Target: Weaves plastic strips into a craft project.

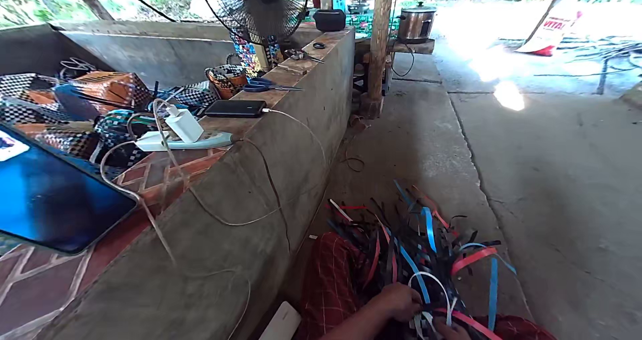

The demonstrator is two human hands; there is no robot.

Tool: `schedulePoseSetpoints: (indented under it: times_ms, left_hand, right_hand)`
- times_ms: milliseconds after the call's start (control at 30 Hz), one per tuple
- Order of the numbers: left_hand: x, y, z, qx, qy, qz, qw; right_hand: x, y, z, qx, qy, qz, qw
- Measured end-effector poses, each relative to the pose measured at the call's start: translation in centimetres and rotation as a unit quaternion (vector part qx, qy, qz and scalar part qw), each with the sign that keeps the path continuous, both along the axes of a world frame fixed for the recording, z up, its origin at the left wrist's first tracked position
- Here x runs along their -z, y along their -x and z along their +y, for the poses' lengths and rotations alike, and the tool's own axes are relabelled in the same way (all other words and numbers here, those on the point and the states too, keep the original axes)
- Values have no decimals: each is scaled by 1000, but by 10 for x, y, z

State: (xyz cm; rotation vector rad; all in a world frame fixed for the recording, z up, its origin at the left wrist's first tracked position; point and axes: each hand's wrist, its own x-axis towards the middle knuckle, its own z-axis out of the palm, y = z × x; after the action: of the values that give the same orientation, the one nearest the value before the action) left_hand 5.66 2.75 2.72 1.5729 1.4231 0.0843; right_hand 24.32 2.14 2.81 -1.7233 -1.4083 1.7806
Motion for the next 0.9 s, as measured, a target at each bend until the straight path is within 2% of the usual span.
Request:
schedulePoseSetpoints:
  times_ms: [100,233,300,333,400,467,533,633,700,800,900]
  left_hand:
    - [2,1,-9,5,-46,-75,996]
    - [15,-2,-8,-9,-91,-44,995]
    - [19,-2,-6,-24,-73,-36,996]
    - [20,-1,-5,-33,-59,-35,997]
    - [23,1,-6,-62,-39,-48,996]
    - [25,2,-8,-93,-31,-78,992]
    - [28,-1,-9,-114,-41,-108,987]
    - [30,-2,-8,-137,-38,-143,979]
    - [26,-5,-6,-165,9,-136,977]
    - [17,-18,0,-181,93,-87,975]
    - [18,-26,5,-173,109,-58,977]
  right_hand:
    - [-22,14,25,19,-54,68,996]
    - [-76,45,51,0,-167,180,969]
    - [-78,50,61,-33,-187,185,964]
    - [-71,47,65,-70,-179,144,971]
    - [-48,38,71,-183,-127,-24,975]
    - [-4,25,74,-266,-94,-141,949]
    - [14,12,61,-210,-108,-116,965]
    - [1,5,35,-24,-136,10,990]
    - [-7,0,21,-7,-116,-17,993]
    - [-3,-9,9,-44,-100,-64,992]
    - [-23,-9,7,5,-177,-4,984]
